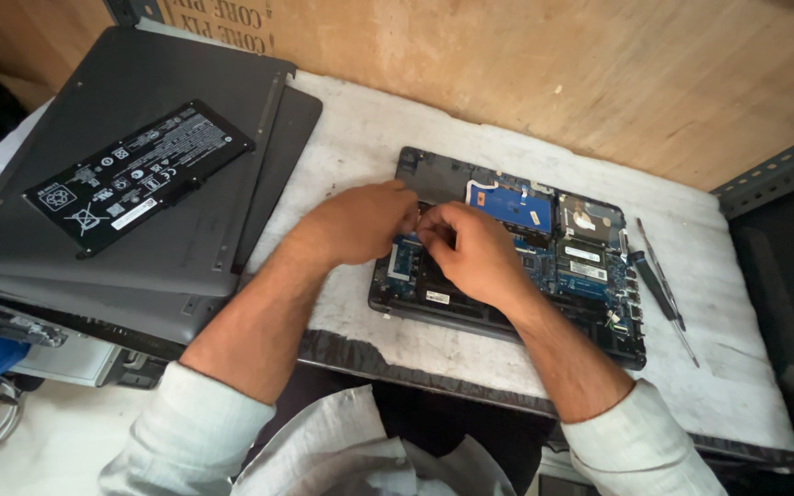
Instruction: The person works on a disassembled laptop on a repair bench. They handle a small component and cable by hand, use a screwdriver on the motherboard, then lift and reposition the laptop to access its side.
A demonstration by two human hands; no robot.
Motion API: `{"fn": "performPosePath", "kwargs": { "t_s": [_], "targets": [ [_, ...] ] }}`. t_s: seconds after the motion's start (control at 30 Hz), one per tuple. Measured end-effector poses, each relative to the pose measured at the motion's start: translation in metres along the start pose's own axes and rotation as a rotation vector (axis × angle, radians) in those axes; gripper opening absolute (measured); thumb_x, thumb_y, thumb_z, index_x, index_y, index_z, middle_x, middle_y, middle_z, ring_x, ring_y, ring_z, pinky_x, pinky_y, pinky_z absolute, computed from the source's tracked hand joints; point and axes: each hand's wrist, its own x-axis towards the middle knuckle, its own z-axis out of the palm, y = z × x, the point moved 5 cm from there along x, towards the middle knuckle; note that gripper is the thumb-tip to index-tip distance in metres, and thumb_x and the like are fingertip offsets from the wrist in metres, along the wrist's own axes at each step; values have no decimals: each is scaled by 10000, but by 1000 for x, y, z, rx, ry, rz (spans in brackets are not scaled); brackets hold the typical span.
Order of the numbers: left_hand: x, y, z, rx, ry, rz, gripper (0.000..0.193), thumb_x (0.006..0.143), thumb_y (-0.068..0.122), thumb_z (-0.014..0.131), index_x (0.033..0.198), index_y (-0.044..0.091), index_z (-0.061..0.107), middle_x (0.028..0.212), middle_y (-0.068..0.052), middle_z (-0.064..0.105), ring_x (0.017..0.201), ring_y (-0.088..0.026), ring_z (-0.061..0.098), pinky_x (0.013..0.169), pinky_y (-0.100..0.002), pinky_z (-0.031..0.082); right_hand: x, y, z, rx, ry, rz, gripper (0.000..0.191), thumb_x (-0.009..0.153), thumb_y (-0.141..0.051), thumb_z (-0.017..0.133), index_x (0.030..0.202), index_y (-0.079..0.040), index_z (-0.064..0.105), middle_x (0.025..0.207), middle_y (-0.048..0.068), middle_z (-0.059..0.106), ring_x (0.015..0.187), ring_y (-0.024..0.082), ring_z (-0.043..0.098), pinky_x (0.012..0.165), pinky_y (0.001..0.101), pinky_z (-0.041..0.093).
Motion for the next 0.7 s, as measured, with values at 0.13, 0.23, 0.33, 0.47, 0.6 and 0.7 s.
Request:
{"fn": "performPosePath", "kwargs": {
  "t_s": [0.13,0.23,0.33,0.47,0.6,0.7],
  "targets": [
    [0,2,-1,-15,-3,20,252,723,-3,679,964,71,664,1022,-122,651,1020,-363,635,819,-472,502,-1,-1,0,17,-5,-3,116,886,-144,726,980,-77,724,887,67,748,756,191,713,667,338,536],
    [0,2,-2,-40,4,5,187,787,25,681,967,72,666,1025,-117,651,1022,-361,636,817,-473,504,0,0,-1,-1,-6,-8,116,881,-134,725,981,-74,727,903,71,748,762,203,714,667,344,535],
    [-1,0,-1,-41,-10,-24,186,791,37,685,972,77,667,1036,-117,647,1021,-358,634,815,-474,505,0,0,-1,36,-11,-45,111,887,-122,715,983,-67,719,919,72,750,786,201,724,686,338,548],
    [-1,-1,3,-41,5,-42,140,856,76,673,996,81,666,1058,-124,643,1021,-366,632,819,-485,498,0,3,-1,13,-13,-37,113,893,-119,708,993,-69,724,931,79,743,776,213,721,683,342,546],
    [0,-2,3,-11,-4,9,228,756,37,666,980,78,675,1045,-126,658,1040,-364,633,831,-478,509,1,2,-2,17,-15,-65,112,898,-118,711,994,-63,721,925,83,742,772,215,711,675,343,541],
    [1,-1,0,-57,20,17,105,904,158,671,973,82,694,1027,-137,676,1027,-367,636,848,-482,505,1,3,-3,25,-28,-56,113,903,-118,711,999,-61,721,910,80,739,744,200,695,663,337,534]
  ]
}}
